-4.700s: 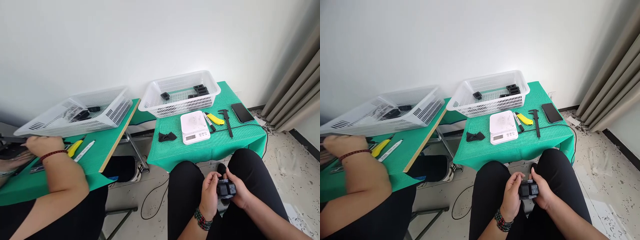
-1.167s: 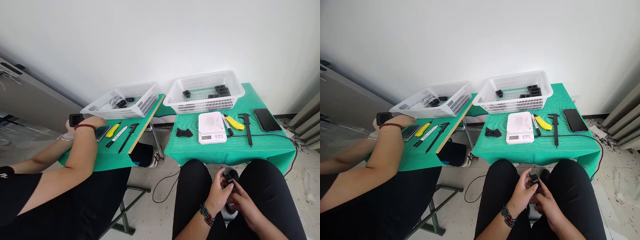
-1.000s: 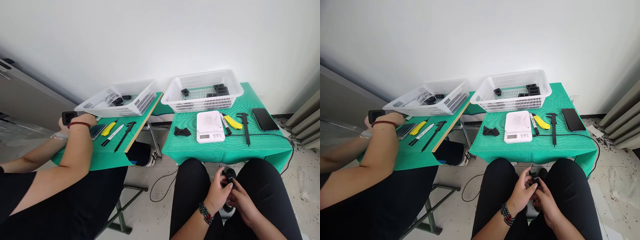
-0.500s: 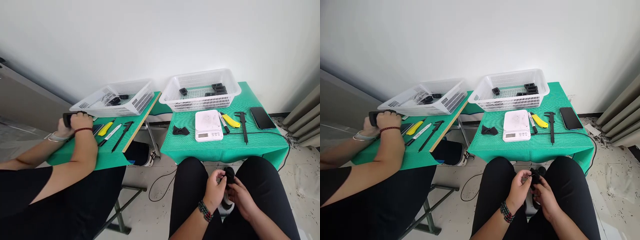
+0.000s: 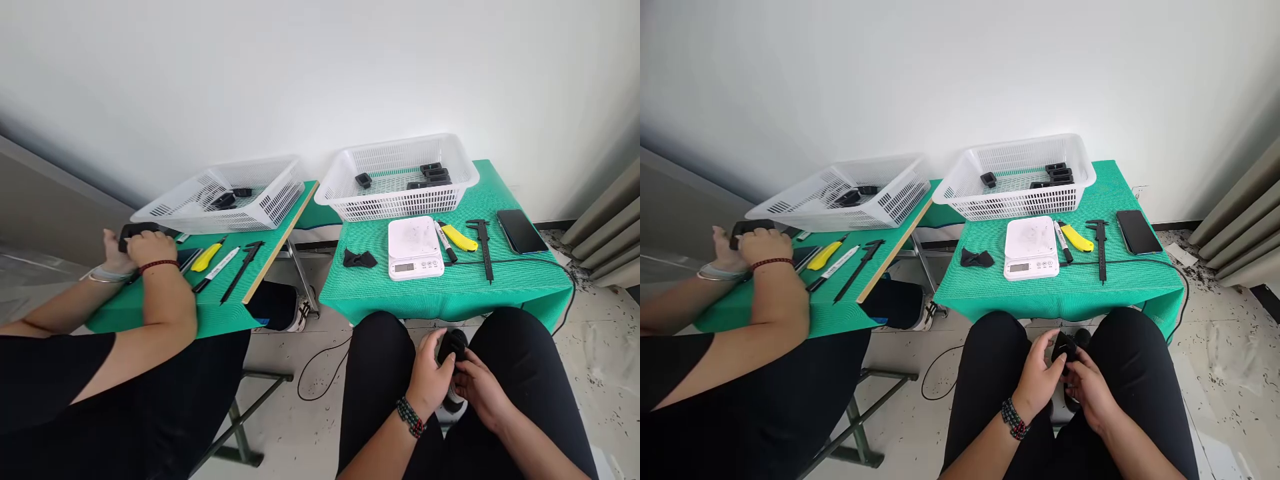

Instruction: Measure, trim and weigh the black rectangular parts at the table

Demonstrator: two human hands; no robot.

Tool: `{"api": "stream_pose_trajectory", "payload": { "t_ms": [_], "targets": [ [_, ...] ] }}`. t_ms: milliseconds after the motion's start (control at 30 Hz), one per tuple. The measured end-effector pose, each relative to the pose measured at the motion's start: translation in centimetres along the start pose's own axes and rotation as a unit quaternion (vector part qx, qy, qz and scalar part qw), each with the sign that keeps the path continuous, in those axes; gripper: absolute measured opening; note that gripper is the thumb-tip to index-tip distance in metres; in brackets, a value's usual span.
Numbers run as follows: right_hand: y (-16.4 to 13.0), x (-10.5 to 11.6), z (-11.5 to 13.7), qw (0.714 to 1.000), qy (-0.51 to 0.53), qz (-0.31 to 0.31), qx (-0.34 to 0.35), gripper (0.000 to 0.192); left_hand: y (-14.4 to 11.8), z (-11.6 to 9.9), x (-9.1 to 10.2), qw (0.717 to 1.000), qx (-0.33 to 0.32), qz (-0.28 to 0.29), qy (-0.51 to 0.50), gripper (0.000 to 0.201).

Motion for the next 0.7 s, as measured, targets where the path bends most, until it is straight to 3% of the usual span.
{"api": "stream_pose_trajectory", "payload": {
  "t_ms": [267, 533, 700],
  "targets": [
    [0.3, 1.0, 0.5, 0.998, 0.029, -0.033, 0.036, 0.096, -0.5, 0.3, -1.9, 0.99, -0.019, 0.117, 0.075, 0.071],
    [0.1, 0.4, 0.4, 0.999, 0.022, -0.005, 0.027, 0.075, -0.9, -0.5, -3.1, 0.929, -0.048, 0.212, 0.301, 0.093],
    [-0.1, 0.2, 0.5, 1.0, 0.015, -0.001, 0.019, 0.062, -0.8, -1.0, -3.2, 0.902, -0.068, 0.217, 0.366, 0.095]
  ]
}}
Point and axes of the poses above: each hand's wrist, its own y-axis towards the middle knuckle, its own x-axis out of the back of the hand, z = x × y, the point moved 9 cm from there along y, towards the middle knuckle, and after that the axes turned 8 degrees about -x, right-handed, at the moved point
